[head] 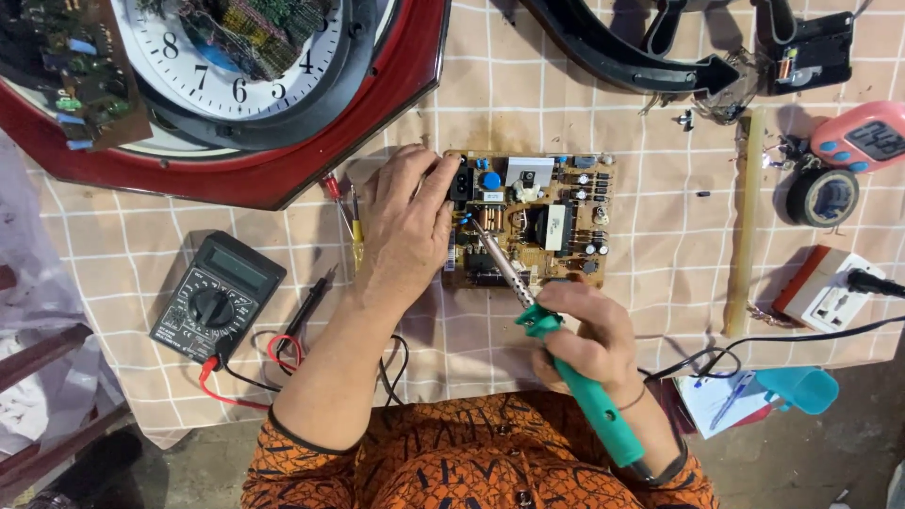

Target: Soldering components on a circuit board and testing the electrical connections using a digital multimeter.

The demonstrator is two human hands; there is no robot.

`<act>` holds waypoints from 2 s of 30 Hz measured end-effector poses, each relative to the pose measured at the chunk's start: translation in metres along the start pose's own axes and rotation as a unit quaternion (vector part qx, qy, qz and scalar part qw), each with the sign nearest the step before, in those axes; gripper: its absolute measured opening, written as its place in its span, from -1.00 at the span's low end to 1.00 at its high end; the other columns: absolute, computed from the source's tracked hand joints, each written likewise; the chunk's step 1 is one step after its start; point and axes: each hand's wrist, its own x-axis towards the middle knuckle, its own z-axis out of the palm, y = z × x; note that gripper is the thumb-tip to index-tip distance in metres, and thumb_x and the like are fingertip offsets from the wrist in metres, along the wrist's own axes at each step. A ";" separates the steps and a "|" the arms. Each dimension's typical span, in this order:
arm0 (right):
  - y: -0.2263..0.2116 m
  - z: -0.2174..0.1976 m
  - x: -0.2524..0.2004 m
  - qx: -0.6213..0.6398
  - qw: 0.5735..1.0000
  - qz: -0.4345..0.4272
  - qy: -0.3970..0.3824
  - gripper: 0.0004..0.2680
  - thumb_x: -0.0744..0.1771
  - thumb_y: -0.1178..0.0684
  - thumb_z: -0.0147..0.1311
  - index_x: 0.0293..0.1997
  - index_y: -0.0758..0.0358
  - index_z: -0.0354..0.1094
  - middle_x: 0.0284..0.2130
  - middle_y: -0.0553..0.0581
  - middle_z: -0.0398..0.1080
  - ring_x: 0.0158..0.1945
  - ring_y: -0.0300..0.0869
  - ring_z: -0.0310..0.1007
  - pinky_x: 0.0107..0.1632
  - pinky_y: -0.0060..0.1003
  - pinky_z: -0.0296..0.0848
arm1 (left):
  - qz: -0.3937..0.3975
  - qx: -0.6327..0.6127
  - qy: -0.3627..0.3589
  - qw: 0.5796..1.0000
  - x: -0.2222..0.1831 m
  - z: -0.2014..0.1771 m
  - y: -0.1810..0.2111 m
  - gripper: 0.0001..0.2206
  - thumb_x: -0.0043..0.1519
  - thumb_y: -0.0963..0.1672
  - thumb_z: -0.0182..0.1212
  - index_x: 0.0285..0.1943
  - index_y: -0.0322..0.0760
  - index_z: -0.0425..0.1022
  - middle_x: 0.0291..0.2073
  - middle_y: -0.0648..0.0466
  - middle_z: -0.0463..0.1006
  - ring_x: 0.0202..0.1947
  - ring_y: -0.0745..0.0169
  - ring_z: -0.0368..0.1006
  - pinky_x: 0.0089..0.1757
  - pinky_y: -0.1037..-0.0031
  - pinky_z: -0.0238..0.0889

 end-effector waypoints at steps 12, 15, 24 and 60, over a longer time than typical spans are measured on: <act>0.000 0.007 0.004 -0.005 0.999 -0.023 -0.032 -0.91 0.13 0.23 0.04 -0.47 0.26 0.20 -0.39 0.39 0.25 -0.33 0.08 0.38 -0.37 -0.13 0.46 | 0.012 -0.002 0.010 1.000 -0.001 0.003 -0.003 -0.62 0.09 -0.20 0.10 0.11 -0.12 0.25 -0.13 0.06 0.22 0.04 0.11 0.14 -0.09 0.26 0.07; -0.007 0.010 0.005 0.006 0.999 0.003 -0.048 -0.91 0.16 0.20 0.05 -0.43 0.22 0.20 -0.37 0.33 0.24 -0.32 0.07 0.39 -0.35 -0.11 0.47 | 0.022 0.011 0.010 1.000 -0.002 0.002 -0.004 -0.62 0.09 -0.18 0.09 0.11 -0.10 0.24 -0.13 0.09 0.21 0.05 0.15 0.14 -0.11 0.30 0.05; -0.008 0.009 -0.006 0.045 0.996 0.076 -0.013 -0.91 0.12 0.29 0.05 -0.48 0.27 0.23 -0.35 0.37 0.25 -0.27 0.14 0.35 -0.28 -0.08 0.44 | 0.035 -0.003 0.034 0.999 -0.002 0.004 -0.005 -0.63 0.07 -0.18 0.09 0.09 -0.12 0.27 -0.16 0.09 0.22 0.03 0.13 0.14 -0.10 0.30 0.01; 0.005 0.004 -0.047 0.087 0.995 -0.027 0.051 -0.89 0.16 0.11 0.07 -0.49 0.30 0.21 -0.43 0.45 0.21 -0.38 0.14 0.37 -0.44 -0.04 0.43 | 0.046 -0.004 0.035 0.998 -0.002 0.009 -0.010 -0.60 0.06 -0.19 0.11 0.11 -0.11 0.23 -0.14 0.10 0.19 0.06 0.14 0.12 -0.07 0.28 0.02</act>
